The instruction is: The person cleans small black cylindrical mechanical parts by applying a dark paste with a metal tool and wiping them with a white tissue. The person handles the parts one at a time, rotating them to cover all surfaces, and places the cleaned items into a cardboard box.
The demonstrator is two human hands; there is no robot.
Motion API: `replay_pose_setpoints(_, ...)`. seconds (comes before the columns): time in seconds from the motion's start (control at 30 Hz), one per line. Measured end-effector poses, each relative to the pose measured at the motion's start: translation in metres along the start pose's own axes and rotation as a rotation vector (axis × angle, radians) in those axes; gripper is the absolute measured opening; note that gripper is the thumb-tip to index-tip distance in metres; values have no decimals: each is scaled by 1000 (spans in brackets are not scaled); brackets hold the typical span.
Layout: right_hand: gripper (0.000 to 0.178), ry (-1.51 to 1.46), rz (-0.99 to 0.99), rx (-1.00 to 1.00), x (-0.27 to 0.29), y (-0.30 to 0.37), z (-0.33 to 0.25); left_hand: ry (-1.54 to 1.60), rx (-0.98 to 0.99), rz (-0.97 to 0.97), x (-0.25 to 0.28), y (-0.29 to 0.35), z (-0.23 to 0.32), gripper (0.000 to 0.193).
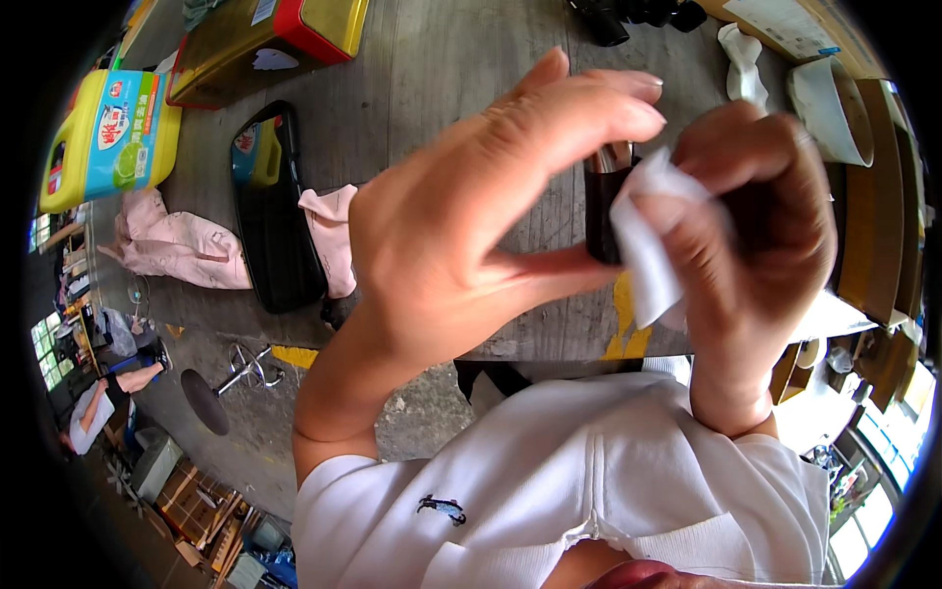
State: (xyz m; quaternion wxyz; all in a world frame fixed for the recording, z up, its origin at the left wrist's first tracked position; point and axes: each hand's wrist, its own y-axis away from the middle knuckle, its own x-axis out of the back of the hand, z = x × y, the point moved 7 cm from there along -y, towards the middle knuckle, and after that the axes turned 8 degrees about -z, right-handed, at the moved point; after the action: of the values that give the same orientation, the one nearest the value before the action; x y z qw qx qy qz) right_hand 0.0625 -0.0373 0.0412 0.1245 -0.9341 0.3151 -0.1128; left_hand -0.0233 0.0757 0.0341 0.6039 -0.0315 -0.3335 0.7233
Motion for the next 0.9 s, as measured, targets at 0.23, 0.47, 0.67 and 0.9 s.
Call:
replay_pose_setpoints(0.23,14,-206,76,-119,17,5,20,244,16,119,8,-1,-2,78)
replay_pose_setpoints(0.47,15,-282,126,-241,15,9,32,323,-27,168,7,-4,-2,69)
replay_pose_setpoints(0.67,12,-54,-15,-289,-7,7,23,135,-40,171,20,1,11,74)
replay_pose_setpoints(0.9,21,59,-81,-209,-32,-16,-3,-416,111,214,119,6,77,67)
